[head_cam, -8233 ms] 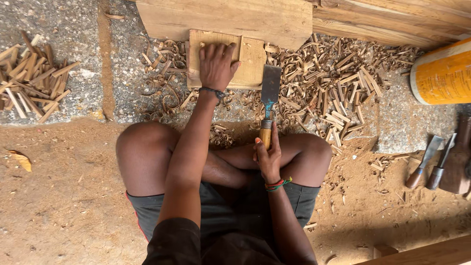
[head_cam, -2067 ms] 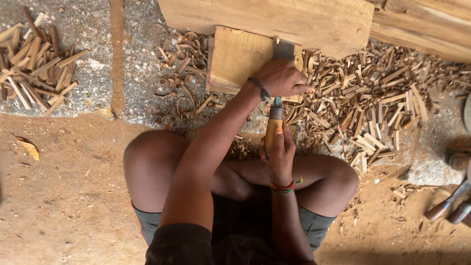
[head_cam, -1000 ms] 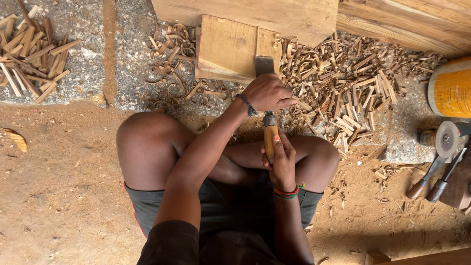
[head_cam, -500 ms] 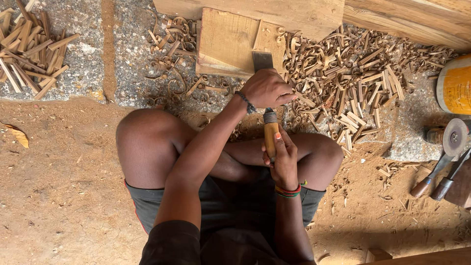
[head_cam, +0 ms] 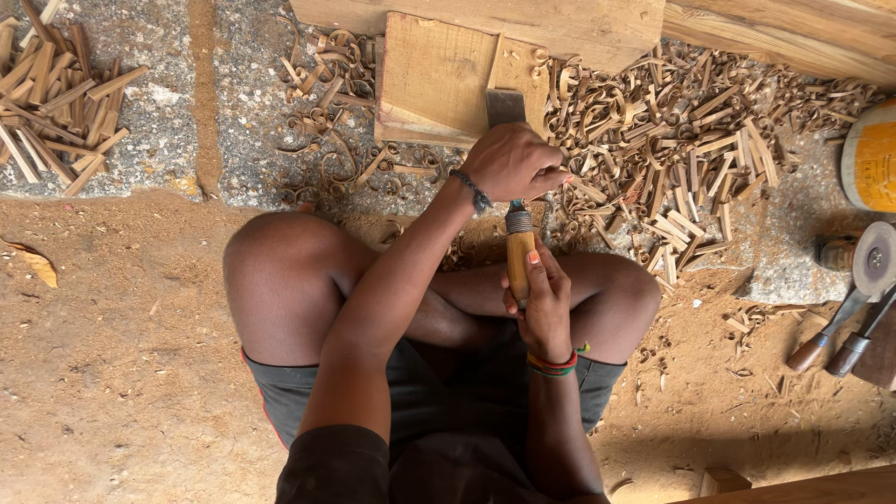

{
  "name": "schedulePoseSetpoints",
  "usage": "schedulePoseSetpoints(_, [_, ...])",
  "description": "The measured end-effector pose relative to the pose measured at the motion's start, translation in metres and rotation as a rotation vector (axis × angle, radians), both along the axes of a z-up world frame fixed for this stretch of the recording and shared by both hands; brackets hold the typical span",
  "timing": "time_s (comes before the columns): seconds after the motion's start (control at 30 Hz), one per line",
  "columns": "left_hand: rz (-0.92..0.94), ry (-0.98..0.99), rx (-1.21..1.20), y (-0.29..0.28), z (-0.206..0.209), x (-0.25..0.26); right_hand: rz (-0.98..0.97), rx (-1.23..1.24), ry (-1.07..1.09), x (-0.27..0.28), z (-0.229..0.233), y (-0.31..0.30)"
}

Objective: The person is sitting cross-legged on the ground, using a chisel to carve a small rectangular piece of wood. They repeatedly strike the chisel with their hand to remove wood shavings, occasionally lifting the wood to inspect the progress.

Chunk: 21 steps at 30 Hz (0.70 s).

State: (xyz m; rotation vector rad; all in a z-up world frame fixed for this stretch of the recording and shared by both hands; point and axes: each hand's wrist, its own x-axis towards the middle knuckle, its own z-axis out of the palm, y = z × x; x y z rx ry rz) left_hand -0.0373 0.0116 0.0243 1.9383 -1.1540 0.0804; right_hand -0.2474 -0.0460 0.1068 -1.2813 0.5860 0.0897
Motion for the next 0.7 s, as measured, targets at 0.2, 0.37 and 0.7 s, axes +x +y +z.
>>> schedulePoseSetpoints(0.2, [0.011,0.083,-0.005,-0.001,-0.008,0.0,0.006,-0.057,0.047,0.0,-0.001,0.005])
schedulePoseSetpoints(0.37, [0.021,0.043,0.025,0.005,-0.004,0.005,0.01,-0.08,0.062,0.004,0.0,0.017])
schedulePoseSetpoints(0.7, [0.003,-0.002,0.091,0.003,-0.021,0.013,0.004,-0.087,0.038,0.01,-0.008,0.03])
